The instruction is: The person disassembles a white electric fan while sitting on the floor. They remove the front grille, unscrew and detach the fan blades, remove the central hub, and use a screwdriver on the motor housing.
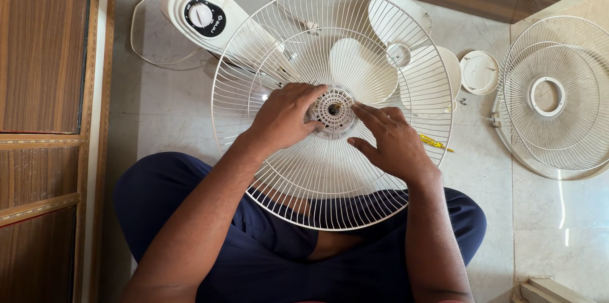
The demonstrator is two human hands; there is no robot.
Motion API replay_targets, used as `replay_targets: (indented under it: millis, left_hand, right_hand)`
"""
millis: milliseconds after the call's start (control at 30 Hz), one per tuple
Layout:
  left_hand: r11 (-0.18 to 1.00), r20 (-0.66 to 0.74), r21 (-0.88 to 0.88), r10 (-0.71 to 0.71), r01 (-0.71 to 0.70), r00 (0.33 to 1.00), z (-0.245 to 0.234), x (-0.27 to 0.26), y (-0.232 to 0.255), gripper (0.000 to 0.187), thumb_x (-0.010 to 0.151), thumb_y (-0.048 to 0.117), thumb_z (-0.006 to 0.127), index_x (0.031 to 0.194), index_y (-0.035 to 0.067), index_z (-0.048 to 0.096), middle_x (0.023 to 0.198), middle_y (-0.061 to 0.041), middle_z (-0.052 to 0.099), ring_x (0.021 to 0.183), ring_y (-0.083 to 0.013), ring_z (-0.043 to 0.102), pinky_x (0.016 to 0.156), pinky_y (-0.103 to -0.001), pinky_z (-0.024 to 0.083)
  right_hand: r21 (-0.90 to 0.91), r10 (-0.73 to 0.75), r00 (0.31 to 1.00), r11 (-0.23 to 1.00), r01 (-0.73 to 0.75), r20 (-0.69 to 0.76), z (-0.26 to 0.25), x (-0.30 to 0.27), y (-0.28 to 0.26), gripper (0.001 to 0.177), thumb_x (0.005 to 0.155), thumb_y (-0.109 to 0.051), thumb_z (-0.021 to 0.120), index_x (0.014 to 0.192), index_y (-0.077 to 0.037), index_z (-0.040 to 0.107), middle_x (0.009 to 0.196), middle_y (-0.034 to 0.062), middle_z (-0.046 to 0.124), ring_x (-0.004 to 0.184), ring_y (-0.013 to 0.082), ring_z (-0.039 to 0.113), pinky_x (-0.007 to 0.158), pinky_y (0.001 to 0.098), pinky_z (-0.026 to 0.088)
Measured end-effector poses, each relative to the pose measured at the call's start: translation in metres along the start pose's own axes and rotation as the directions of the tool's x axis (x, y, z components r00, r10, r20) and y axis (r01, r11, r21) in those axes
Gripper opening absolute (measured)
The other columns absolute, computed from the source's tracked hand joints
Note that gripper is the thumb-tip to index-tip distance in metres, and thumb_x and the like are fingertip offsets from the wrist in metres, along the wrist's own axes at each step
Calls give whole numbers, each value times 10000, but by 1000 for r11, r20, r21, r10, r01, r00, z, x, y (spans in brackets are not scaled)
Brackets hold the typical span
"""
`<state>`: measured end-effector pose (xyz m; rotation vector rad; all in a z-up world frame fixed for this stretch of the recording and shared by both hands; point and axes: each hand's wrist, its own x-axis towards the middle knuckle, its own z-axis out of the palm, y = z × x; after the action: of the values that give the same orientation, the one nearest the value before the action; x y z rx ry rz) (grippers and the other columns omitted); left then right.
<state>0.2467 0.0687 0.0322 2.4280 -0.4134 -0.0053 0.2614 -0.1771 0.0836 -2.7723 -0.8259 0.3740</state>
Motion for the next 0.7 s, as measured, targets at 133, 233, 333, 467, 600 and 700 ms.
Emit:
replay_targets:
  millis: [133, 233, 333, 467, 600, 700]
  left_hand:
    - [1000, 5, -2, -6, 6, 1000, 0, 0, -1, 764, 755, 298, 904, 1402, 71, 567, 1283, -134, 681, 1198, -284, 643, 1067, -465, 476]
    - [1000, -9, -4, -1, 1, 1000, 0, 1, -2, 742, 752, 293, 908, 1375, 64, 577, 1228, -130, 707, 1150, -270, 659, 1036, -454, 494]
    - [999, -7, -34, 4, -5, 1000, 0, 0, -2, 735, 740, 286, 908, 1366, 74, 588, 1185, -105, 736, 1117, -250, 673, 997, -442, 516]
    - [1000, 2, 3, 3, -3, 1000, 0, 0, 0, 759, 733, 277, 913, 1383, 71, 580, 1102, -94, 753, 1119, -254, 663, 980, -448, 517]
    - [999, 10, 5, -34, 34, 999, 0, -1, 2, 738, 754, 291, 913, 1380, 83, 583, 1160, -114, 721, 1111, -259, 661, 986, -448, 517]
    - [1000, -31, 7, -1, 1, 1000, -1, -1, 1, 754, 747, 287, 910, 1385, 67, 574, 1241, -137, 693, 1148, -275, 652, 1010, -453, 507]
  right_hand:
    - [6, -6, 1000, 1000, 6, -13, 0, 0, 0, 678, 866, -486, 733, 1442, -170, 567, 1404, 76, 637, 1238, 340, 580, 996, 485, 519]
    - [14, -4, 1000, 1000, 4, -14, 0, 0, 0, 688, 858, -479, 740, 1447, -168, 566, 1386, 76, 646, 1229, 340, 584, 991, 485, 522]
    - [19, 0, 1000, 1000, 1, -16, 0, 1, 0, 691, 858, -476, 742, 1450, -170, 561, 1375, 74, 654, 1228, 335, 589, 982, 479, 528]
    - [29, -1, 1000, 1000, 2, -16, 0, 0, -1, 696, 855, -476, 740, 1456, -178, 555, 1372, 71, 659, 1229, 332, 589, 994, 478, 527]
    - [12, 16, 1000, 1000, -16, -5, 0, 1, -2, 716, 854, -485, 737, 1469, -180, 536, 1368, 86, 651, 1249, 341, 570, 1006, 492, 512]
    - [21, 33, 999, 999, -33, 10, -1, 0, -3, 728, 853, -491, 728, 1485, -195, 521, 1373, 75, 646, 1262, 340, 562, 1010, 497, 508]
